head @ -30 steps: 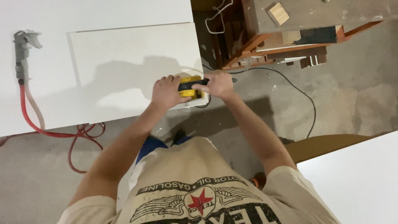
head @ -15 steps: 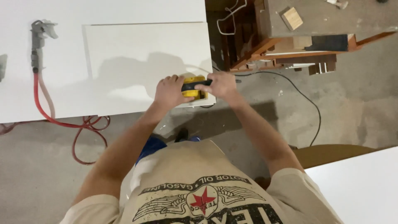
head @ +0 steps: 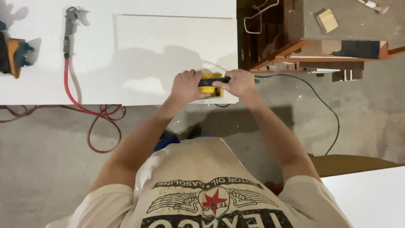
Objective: The person uses a yellow electric sander to smooth the surface and edges of a white rectangular board. After sanding, they use a pneumatic air gun to blow dust off the board and then lift the board to inspect the underside.
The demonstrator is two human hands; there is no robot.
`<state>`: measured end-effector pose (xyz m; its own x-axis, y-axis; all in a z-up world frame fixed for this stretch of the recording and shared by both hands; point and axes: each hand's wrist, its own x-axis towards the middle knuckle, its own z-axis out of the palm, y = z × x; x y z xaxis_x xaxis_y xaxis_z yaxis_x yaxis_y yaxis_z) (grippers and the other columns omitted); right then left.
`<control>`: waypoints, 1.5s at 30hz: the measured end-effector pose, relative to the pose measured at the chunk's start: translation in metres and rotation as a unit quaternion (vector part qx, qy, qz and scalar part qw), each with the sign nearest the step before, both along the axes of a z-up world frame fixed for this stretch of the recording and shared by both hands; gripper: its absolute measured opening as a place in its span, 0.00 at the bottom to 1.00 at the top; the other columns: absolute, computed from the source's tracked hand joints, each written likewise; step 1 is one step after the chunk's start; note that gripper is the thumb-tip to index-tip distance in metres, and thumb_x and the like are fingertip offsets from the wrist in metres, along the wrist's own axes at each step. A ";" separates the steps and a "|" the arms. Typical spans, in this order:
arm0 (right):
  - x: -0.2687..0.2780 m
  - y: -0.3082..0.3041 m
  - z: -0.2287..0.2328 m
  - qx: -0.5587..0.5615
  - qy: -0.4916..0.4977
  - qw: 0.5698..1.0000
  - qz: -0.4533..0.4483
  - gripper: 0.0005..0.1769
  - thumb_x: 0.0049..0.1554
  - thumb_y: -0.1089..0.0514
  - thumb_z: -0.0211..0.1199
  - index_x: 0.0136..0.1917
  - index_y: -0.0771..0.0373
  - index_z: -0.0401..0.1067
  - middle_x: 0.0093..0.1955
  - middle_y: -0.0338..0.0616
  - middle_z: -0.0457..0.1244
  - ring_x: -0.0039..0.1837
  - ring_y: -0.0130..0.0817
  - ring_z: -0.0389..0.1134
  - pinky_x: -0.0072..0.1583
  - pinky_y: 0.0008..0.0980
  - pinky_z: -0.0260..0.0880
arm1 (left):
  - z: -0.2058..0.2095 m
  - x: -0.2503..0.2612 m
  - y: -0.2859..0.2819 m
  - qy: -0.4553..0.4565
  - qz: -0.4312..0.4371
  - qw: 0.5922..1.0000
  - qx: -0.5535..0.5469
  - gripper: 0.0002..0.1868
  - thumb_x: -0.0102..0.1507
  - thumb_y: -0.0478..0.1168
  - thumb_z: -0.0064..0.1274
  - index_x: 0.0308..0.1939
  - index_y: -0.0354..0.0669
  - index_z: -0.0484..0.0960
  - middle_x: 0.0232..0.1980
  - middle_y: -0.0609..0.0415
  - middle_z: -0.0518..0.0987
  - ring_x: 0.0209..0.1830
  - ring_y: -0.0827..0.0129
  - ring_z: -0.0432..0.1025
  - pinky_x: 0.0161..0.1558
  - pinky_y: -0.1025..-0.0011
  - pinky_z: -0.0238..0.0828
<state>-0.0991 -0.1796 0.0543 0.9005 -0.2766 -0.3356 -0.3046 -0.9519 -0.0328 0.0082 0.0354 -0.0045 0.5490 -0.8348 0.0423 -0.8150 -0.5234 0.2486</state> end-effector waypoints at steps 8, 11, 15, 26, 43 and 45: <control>0.025 0.079 0.021 0.015 0.062 0.998 0.006 0.46 0.54 0.08 0.34 0.50 0.44 0.73 0.50 0.29 0.68 0.60 0.30 0.70 0.58 0.32 0.72 | 0.009 0.029 0.076 -0.005 -0.022 0.999 0.029 0.51 0.49 0.81 0.55 0.61 0.47 0.77 0.50 0.49 0.80 0.50 0.52 0.79 0.50 0.57 0.76; 0.034 0.076 0.018 0.023 0.022 0.999 0.001 0.45 0.55 0.09 0.37 0.47 0.45 0.74 0.46 0.32 0.69 0.57 0.33 0.71 0.56 0.33 0.72 | 0.007 0.043 0.071 -0.020 -0.018 1.000 0.007 0.51 0.48 0.81 0.56 0.59 0.48 0.79 0.48 0.51 0.80 0.48 0.54 0.79 0.48 0.59 0.77; 0.026 0.057 0.014 0.012 0.032 0.999 -0.003 0.47 0.52 0.06 0.37 0.45 0.45 0.74 0.44 0.32 0.68 0.56 0.34 0.72 0.55 0.34 0.72 | -0.009 0.023 0.050 -0.039 0.006 0.999 -0.029 0.50 0.45 0.81 0.58 0.57 0.49 0.79 0.46 0.51 0.79 0.46 0.54 0.79 0.46 0.58 0.76; 0.038 0.078 0.018 0.020 0.031 0.999 0.005 0.45 0.55 0.09 0.37 0.50 0.45 0.74 0.46 0.33 0.68 0.57 0.34 0.71 0.57 0.34 0.72 | 0.007 0.040 0.075 -0.013 -0.009 1.000 -0.007 0.50 0.48 0.80 0.57 0.59 0.46 0.79 0.48 0.51 0.79 0.49 0.54 0.79 0.49 0.58 0.77; 0.039 0.124 0.028 0.001 0.074 0.997 0.039 0.45 0.56 0.10 0.32 0.50 0.46 0.72 0.49 0.32 0.68 0.59 0.31 0.71 0.61 0.31 0.71 | 0.008 0.040 0.121 -0.004 -0.027 1.000 -0.004 0.49 0.51 0.80 0.56 0.60 0.46 0.79 0.50 0.49 0.80 0.51 0.54 0.79 0.52 0.58 0.76; 0.056 0.131 0.027 0.025 0.033 0.999 0.027 0.45 0.55 0.10 0.35 0.49 0.47 0.73 0.48 0.35 0.69 0.59 0.35 0.71 0.59 0.34 0.72 | 0.006 0.057 0.129 -0.038 -0.008 0.998 -0.046 0.50 0.48 0.81 0.57 0.57 0.45 0.81 0.46 0.48 0.80 0.47 0.52 0.80 0.47 0.56 0.77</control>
<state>-0.0431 -0.0488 0.0812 0.8891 -0.2089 -0.4073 -0.2554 -0.9648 -0.0627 0.0657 0.1642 0.0016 0.5276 -0.8343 0.1599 -0.8415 -0.4876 0.2328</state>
